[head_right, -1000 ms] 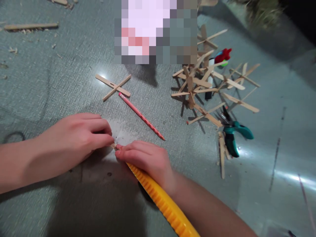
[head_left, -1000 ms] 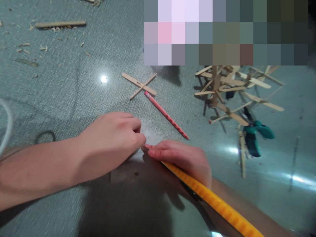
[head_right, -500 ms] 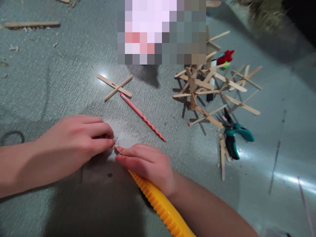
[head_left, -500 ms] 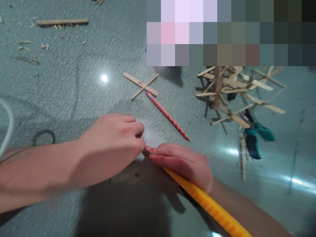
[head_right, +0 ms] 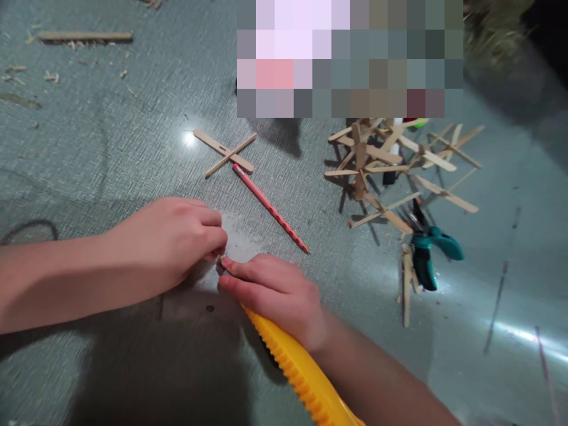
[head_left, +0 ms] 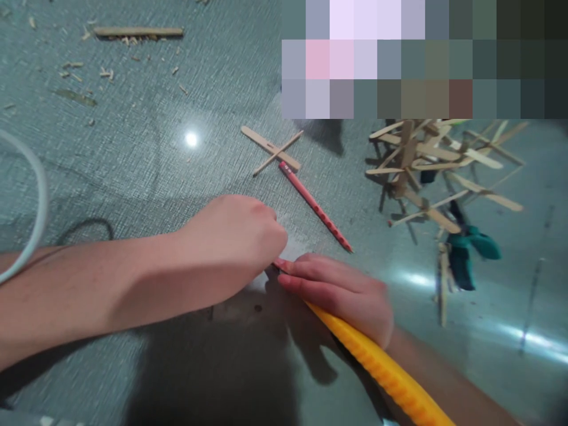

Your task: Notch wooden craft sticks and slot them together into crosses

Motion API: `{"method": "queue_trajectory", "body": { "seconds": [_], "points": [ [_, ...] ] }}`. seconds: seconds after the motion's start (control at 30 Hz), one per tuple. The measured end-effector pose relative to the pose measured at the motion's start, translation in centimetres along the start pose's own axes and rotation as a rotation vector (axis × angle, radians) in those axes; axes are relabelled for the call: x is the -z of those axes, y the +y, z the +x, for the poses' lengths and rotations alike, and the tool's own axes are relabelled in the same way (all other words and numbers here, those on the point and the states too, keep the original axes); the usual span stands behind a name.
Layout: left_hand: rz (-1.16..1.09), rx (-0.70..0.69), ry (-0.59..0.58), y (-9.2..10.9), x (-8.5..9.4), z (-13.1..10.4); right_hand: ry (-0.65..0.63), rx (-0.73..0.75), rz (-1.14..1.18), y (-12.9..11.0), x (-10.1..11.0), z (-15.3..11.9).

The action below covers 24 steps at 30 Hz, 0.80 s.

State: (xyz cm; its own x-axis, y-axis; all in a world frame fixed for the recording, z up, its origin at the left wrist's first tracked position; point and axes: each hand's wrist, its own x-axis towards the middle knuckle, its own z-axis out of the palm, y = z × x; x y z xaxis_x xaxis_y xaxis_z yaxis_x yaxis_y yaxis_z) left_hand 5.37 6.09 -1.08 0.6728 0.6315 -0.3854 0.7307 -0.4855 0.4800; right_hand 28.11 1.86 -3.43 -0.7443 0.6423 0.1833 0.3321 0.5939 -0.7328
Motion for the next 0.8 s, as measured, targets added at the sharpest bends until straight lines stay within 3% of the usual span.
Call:
{"method": "queue_trajectory", "body": {
  "seconds": [0.8],
  "points": [
    [-0.038,0.013,0.031,-0.09,0.04,-0.63,0.018,0.029,-0.101,-0.35,0.07,-0.06]
  ]
}}
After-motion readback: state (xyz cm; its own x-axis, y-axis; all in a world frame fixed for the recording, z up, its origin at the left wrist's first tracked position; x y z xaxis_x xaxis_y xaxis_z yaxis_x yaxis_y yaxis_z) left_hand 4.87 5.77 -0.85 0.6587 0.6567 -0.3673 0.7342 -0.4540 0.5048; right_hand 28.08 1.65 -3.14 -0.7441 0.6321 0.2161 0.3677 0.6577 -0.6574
